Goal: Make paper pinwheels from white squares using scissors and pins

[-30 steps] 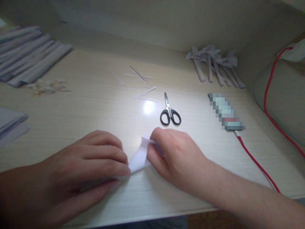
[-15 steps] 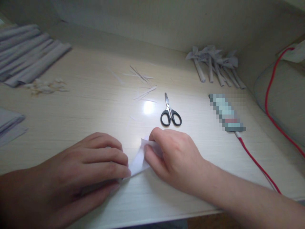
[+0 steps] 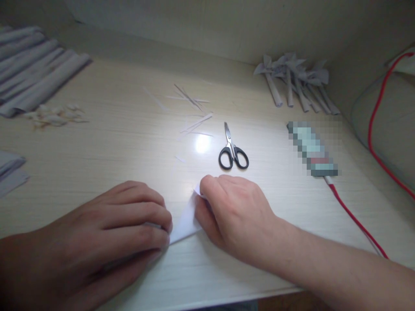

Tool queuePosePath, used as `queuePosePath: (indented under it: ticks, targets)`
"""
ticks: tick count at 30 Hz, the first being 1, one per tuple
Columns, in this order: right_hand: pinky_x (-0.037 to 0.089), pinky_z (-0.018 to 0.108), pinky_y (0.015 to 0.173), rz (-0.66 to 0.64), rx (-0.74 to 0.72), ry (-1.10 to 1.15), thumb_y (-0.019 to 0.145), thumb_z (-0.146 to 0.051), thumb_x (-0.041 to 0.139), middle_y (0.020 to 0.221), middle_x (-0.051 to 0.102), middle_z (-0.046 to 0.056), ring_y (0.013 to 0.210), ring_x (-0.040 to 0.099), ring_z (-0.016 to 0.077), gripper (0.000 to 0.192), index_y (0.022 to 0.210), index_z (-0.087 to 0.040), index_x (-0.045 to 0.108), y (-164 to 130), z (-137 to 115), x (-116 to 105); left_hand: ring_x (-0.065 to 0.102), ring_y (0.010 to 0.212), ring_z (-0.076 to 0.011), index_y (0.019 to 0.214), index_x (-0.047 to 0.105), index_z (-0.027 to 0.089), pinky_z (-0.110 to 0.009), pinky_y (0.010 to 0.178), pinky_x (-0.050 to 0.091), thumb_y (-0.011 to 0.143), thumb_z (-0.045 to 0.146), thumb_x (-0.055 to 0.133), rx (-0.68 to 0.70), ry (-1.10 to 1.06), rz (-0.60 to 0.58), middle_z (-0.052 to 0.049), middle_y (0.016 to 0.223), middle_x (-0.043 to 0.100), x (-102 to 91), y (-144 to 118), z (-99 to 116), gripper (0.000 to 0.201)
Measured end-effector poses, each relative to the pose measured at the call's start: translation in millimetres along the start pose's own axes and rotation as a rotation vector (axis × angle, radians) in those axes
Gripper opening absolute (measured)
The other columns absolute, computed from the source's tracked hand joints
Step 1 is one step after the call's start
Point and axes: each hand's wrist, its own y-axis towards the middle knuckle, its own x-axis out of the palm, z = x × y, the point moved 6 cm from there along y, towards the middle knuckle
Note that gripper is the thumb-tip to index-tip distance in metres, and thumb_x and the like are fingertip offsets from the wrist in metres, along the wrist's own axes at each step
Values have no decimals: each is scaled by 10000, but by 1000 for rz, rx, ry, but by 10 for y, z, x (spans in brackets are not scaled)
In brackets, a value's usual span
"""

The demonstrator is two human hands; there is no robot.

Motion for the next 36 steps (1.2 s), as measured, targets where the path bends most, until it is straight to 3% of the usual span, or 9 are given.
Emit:
queuePosePath:
  ticks: [17, 22, 36]
  targets:
    - [281, 303, 549, 41, -23, -2, 967, -225, 549, 624, 446, -34, 542, 399, 133, 217, 766, -206, 471, -1, -11, -8, 661, 1047, -270, 962, 693, 246, -441, 962, 546, 885, 110, 622, 68, -7, -9, -65, 1030, 749, 0, -17, 14, 172]
    - [283, 300, 542, 47, -20, -14, 955, -226, 563, 620, 455, -30, 538, 404, 133, 207, 764, -196, 489, -5, -6, -11, 652, 1059, -267, 1023, 694, 235, -440, 960, 546, 849, 83, 605, 51, 13, 21, -60, 1057, 750, -74, 7, 37, 248]
    - [304, 281, 537, 13, -12, 36, 981, -236, 540, 635, 505, -15, 540, 453, 131, 197, 794, -184, 509, -4, 13, -30, 647, 1148, -284, 1026, 708, 254, -471, 1044, 519, 883, 134, 619, 78, 32, -79, -60, 1135, 750, 2, 21, 61, 206]
